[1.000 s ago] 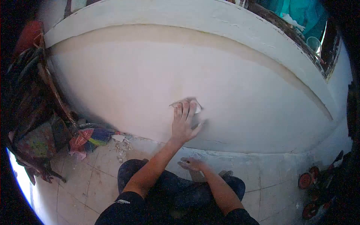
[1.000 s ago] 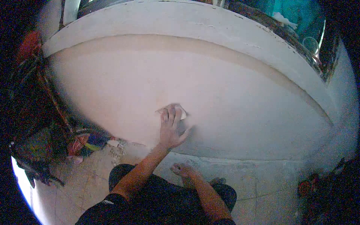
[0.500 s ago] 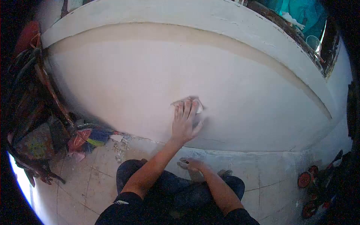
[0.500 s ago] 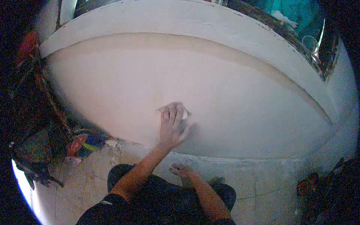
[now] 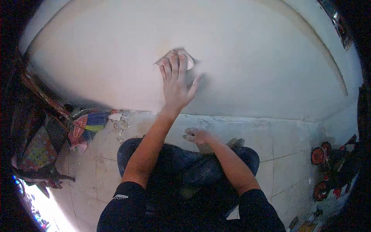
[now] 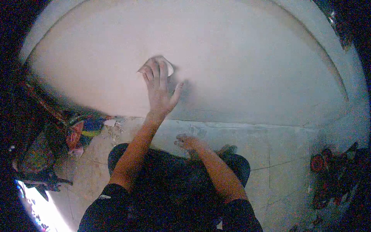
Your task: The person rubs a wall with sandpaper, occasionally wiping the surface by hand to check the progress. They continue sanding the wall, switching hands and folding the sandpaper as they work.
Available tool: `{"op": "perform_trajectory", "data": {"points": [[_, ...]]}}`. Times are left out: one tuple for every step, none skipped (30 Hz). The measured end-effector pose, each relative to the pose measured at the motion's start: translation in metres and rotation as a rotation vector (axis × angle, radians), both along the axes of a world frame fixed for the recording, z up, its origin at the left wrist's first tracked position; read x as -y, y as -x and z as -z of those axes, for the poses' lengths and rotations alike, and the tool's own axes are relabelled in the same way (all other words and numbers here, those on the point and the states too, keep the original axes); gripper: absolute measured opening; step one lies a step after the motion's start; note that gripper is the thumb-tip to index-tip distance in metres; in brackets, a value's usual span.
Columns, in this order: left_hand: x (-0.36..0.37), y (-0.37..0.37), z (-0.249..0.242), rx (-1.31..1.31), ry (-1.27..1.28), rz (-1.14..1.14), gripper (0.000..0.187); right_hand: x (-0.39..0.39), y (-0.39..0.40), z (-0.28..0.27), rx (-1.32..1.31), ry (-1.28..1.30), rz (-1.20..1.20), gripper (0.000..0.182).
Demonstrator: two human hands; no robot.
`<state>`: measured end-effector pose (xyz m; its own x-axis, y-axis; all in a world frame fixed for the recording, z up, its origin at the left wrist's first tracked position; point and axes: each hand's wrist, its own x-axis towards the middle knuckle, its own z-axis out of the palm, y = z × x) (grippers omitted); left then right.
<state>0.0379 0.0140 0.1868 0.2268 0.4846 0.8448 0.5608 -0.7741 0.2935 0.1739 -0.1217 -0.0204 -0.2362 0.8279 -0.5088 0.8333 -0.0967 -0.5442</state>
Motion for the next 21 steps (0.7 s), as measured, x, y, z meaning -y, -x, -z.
{"op": "perform_trajectory", "data": {"points": [[-0.001,0.000,-0.011,-0.005,-0.014,0.003,0.088,0.000,-0.002,0.000,0.015,-0.036,-0.016,0.085],[-0.003,0.001,-0.023,-0.004,-0.014,0.009,0.088,0.000,-0.003,0.001,0.016,-0.036,-0.010,0.085],[-0.007,0.005,-0.039,-0.007,-0.055,-0.017,0.088,0.000,-0.003,0.002,0.011,-0.007,0.023,0.085],[-0.008,0.008,-0.054,-0.014,-0.094,-0.044,0.088,0.001,-0.003,0.004,0.002,0.024,0.054,0.085],[-0.012,0.010,-0.068,0.021,-0.110,-0.064,0.087,-0.002,-0.002,-0.003,0.003,0.031,0.056,0.085],[-0.012,0.008,-0.065,0.018,-0.106,-0.061,0.087,-0.002,-0.001,-0.011,0.004,0.039,0.044,0.085],[-0.014,0.004,-0.057,0.042,-0.101,-0.054,0.085,-0.004,0.000,-0.018,0.005,0.045,0.030,0.085],[-0.015,0.001,-0.047,0.066,-0.095,-0.048,0.084,-0.004,0.001,-0.018,0.002,0.048,0.029,0.085],[-0.012,-0.004,-0.028,0.062,-0.090,-0.050,0.084,-0.005,0.002,-0.014,0.021,0.018,-0.005,0.084],[-0.007,-0.011,-0.005,0.021,-0.061,-0.001,0.084,-0.008,0.000,-0.010,0.044,-0.018,-0.041,0.083],[-0.003,-0.014,0.009,-0.020,-0.030,0.047,0.085,-0.008,-0.001,-0.008,0.041,-0.017,-0.045,0.083],[0.002,-0.016,0.009,-0.021,-0.030,0.041,0.085,-0.006,-0.004,-0.003,-0.031,0.001,-0.037,0.082],[0.006,-0.017,0.008,-0.058,-0.015,0.037,0.086,-0.006,-0.004,0.001,-0.064,0.009,-0.036,0.082],[0.005,-0.018,0.006,-0.094,-0.002,0.034,0.086,-0.006,-0.005,0.006,-0.097,0.017,-0.036,0.082],[0.003,-0.015,-0.013,-0.091,-0.010,0.035,0.086,-0.007,-0.003,0.016,-0.069,0.010,-0.010,0.082],[0.002,-0.008,-0.043,-0.063,-0.001,0.021,0.084,-0.006,-0.003,0.022,-0.040,0.000,0.020,0.083],[-0.002,-0.004,-0.062,-0.033,0.004,0.007,0.083,-0.005,-0.003,0.022,-0.033,-0.013,0.026,0.083],[-0.006,-0.003,-0.065,-0.025,-0.014,0.013,0.083,-0.006,-0.005,0.022,-0.033,0.032,0.011,0.083],[-0.010,0.002,-0.071,0.003,-0.043,-0.030,0.081,-0.008,-0.004,0.012,-0.032,0.068,-0.003,0.084],[-0.013,0.003,-0.075,0.033,-0.072,-0.079,0.080,-0.008,-0.004,0.002,-0.021,0.039,-0.002,0.084],[-0.018,0.000,-0.061,0.036,-0.096,-0.100,0.078,-0.003,0.002,-0.023,-0.010,0.063,0.030,0.084]]}}
